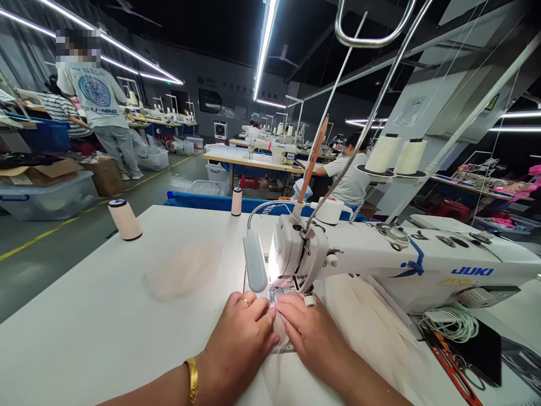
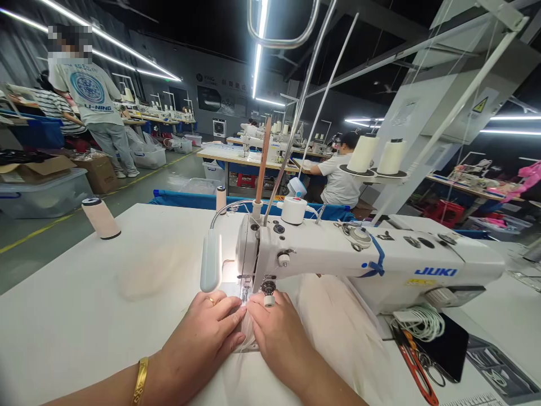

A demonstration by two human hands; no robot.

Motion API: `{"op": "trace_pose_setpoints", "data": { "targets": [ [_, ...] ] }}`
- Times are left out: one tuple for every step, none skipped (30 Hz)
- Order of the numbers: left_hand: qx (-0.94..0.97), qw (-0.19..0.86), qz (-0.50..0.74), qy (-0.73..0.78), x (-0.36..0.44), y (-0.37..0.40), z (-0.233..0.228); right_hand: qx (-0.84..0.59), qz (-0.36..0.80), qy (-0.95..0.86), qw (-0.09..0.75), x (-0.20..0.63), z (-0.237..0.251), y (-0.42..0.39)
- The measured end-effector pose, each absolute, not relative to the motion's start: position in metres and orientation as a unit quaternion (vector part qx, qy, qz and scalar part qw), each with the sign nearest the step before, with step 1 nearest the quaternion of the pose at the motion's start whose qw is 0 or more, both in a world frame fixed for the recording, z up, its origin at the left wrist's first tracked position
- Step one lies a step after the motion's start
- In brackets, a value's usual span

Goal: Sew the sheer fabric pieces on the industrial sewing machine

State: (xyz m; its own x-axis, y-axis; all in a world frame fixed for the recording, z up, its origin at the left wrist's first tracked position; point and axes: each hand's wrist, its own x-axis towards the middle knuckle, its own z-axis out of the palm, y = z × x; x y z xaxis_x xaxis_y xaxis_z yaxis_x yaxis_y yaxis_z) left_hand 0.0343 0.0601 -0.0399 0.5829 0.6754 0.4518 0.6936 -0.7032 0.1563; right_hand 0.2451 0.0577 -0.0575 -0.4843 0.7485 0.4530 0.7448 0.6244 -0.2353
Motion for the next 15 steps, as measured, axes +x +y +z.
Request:
{"op": "trace_pose_setpoints", "data": {
  "targets": [
    [-0.888,0.022,-0.247,-0.388,0.0350,0.0608,-0.0401,-0.433,0.004,-0.862,0.264,0.2451,-0.0581,0.0583],
    [-0.887,0.025,-0.248,-0.389,0.0355,0.0614,-0.0402,-0.433,0.004,-0.861,0.266,0.2450,-0.0589,0.0588],
    [-0.887,0.027,-0.248,-0.389,0.0358,0.0620,-0.0404,-0.433,0.004,-0.860,0.269,0.2449,-0.0598,0.0593],
    [-0.886,0.028,-0.248,-0.391,0.0359,0.0625,-0.0405,-0.433,0.005,-0.859,0.274,0.2448,-0.0606,0.0597],
    [-0.886,0.029,-0.245,-0.392,0.0359,0.0629,-0.0406,-0.433,0.005,-0.857,0.278,0.2446,-0.0614,0.0600],
    [-0.887,0.029,-0.242,-0.393,0.0356,0.0631,-0.0407,-0.433,0.006,-0.856,0.281,0.2444,-0.0621,0.0601],
    [-0.887,0.029,-0.238,-0.394,0.0351,0.0631,-0.0407,-0.434,0.008,-0.856,0.282,0.2442,-0.0626,0.0600],
    [-0.888,0.030,-0.235,-0.395,0.0345,0.0629,-0.0406,-0.435,0.010,-0.856,0.280,0.2439,-0.0630,0.0597],
    [-0.889,0.030,-0.232,-0.394,0.0338,0.0627,-0.0406,-0.436,0.011,-0.856,0.278,0.2436,-0.0631,0.0594],
    [-0.890,0.031,-0.228,-0.393,0.0330,0.0624,-0.0406,-0.436,0.011,-0.856,0.277,0.2432,-0.0631,0.0589],
    [-0.892,0.033,-0.225,-0.391,0.0323,0.0622,-0.0407,-0.437,0.010,-0.856,0.277,0.2427,-0.0629,0.0584],
    [-0.893,0.035,-0.221,-0.391,0.0316,0.0620,-0.0408,-0.436,0.008,-0.855,0.280,0.2423,-0.0626,0.0579],
    [-0.894,0.036,-0.218,-0.390,0.0312,0.0619,-0.0410,-0.434,0.005,-0.855,0.284,0.2420,-0.0622,0.0576],
    [-0.895,0.038,-0.215,-0.389,0.0310,0.0619,-0.0414,-0.432,0.003,-0.855,0.287,0.2417,-0.0619,0.0575],
    [-0.895,0.039,-0.213,-0.389,0.0310,0.0620,-0.0418,-0.430,0.002,-0.856,0.288,0.2415,-0.0617,0.0577]
  ]
}}
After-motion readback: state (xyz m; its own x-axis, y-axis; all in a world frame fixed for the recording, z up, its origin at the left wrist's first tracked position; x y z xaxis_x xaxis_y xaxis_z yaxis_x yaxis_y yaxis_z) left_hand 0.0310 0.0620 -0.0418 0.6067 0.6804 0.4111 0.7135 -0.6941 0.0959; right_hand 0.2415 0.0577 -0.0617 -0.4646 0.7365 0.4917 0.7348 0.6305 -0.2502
